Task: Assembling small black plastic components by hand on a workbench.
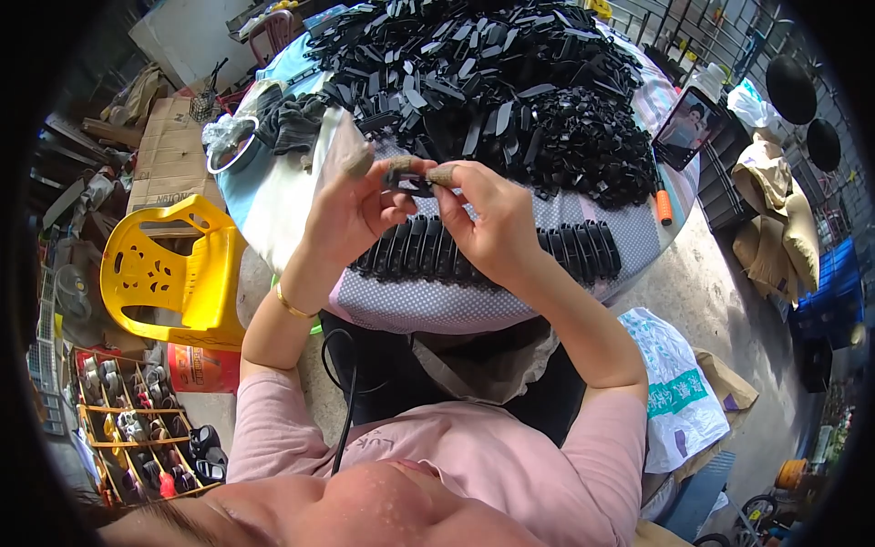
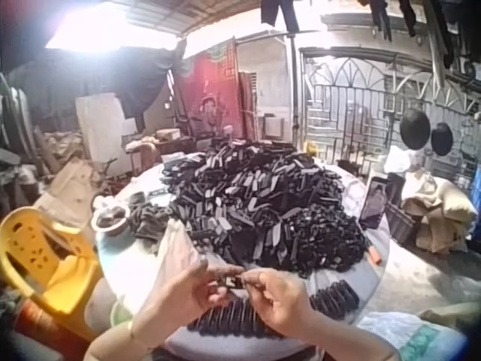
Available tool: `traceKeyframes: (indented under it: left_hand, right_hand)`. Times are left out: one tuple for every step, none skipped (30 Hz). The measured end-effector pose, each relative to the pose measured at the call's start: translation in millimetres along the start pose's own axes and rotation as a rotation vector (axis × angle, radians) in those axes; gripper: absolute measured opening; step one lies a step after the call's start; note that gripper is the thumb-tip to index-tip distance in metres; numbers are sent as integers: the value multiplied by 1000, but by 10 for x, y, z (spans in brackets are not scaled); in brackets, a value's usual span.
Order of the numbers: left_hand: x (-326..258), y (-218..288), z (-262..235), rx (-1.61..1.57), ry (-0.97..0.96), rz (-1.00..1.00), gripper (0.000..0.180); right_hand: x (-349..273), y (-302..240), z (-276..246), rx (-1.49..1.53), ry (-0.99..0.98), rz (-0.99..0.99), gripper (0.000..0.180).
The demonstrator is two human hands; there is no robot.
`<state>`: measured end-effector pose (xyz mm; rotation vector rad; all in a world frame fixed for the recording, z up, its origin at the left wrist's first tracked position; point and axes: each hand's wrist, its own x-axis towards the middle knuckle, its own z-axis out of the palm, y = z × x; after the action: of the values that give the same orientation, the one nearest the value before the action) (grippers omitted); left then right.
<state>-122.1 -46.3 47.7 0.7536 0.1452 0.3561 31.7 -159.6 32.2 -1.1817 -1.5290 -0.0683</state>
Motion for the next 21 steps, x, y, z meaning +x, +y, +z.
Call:
traceKeyframes:
  left_hand:
    - [-5,-26,-6,1,-2,1,35]
    - [-15,-71,6,111,26,85,35]
    - [-27,-122,30,221,54,169,36]
    - [-60,-175,103,318,99,194,36]
    - [-71,-196,51,318,98,194,36]
    - [-82,-229,-53,305,46,166,39]
    - [-88,-247,-106,292,-6,139,42]
    - [-79,-274,-105,272,-22,143,41]
    - [-77,-296,-122,271,-21,144,41]
    - [-65,-324,-148,261,-3,145,39]
    - [-55,-339,-157,252,16,146,37]
    - [-46,-342,-141,252,15,146,37]
    - [-40,-341,-114,304,122,146,34]
    - [-34,-344,-94,355,229,146,31]
    - [-14,-351,-95,355,229,145,31]
    - [21,-348,-109,345,220,164,29]
    - [49,-341,-115,335,211,183,27]
    - [64,-326,-106,335,211,185,27]
    - [71,-320,-92,340,219,177,26]
    - [79,-322,-83,346,227,168,25]
    - [101,-349,-79,344,227,168,25]
  right_hand:
    - [-11,-6,-8,-1,0,-2,11]
    - [-22,-8,-24,9,7,48,11]
    - [-33,-11,-33,18,13,98,11]
    - [-53,-26,-34,17,13,98,11]
    - [-75,-39,-33,-12,9,97,10]
    - [-91,-52,-32,-41,5,96,9]
    - [-76,-88,-40,-41,4,95,9]
    - [-37,-148,-57,-82,21,60,8]
    - [-15,-179,-64,-123,38,25,8]
    - [-1,-154,-65,-125,40,25,8]
    - [30,-99,-60,-242,79,-118,8]
    - [64,-40,-55,-359,117,-262,9]
    - [94,23,-70,-360,118,-261,9]
    - [123,96,-103,-448,32,-239,10]
    - [138,152,-126,-535,-55,-216,12]
    - [150,189,-126,-516,-64,-204,12]
    - [146,200,-114,-516,-64,-206,12]
    - [141,207,-101,-450,-63,-187,11]
    - [131,207,-94,-383,-64,-166,10]
    - [131,199,-89,-384,-65,-166,10]
    - [136,187,-83,-332,-62,-100,11]
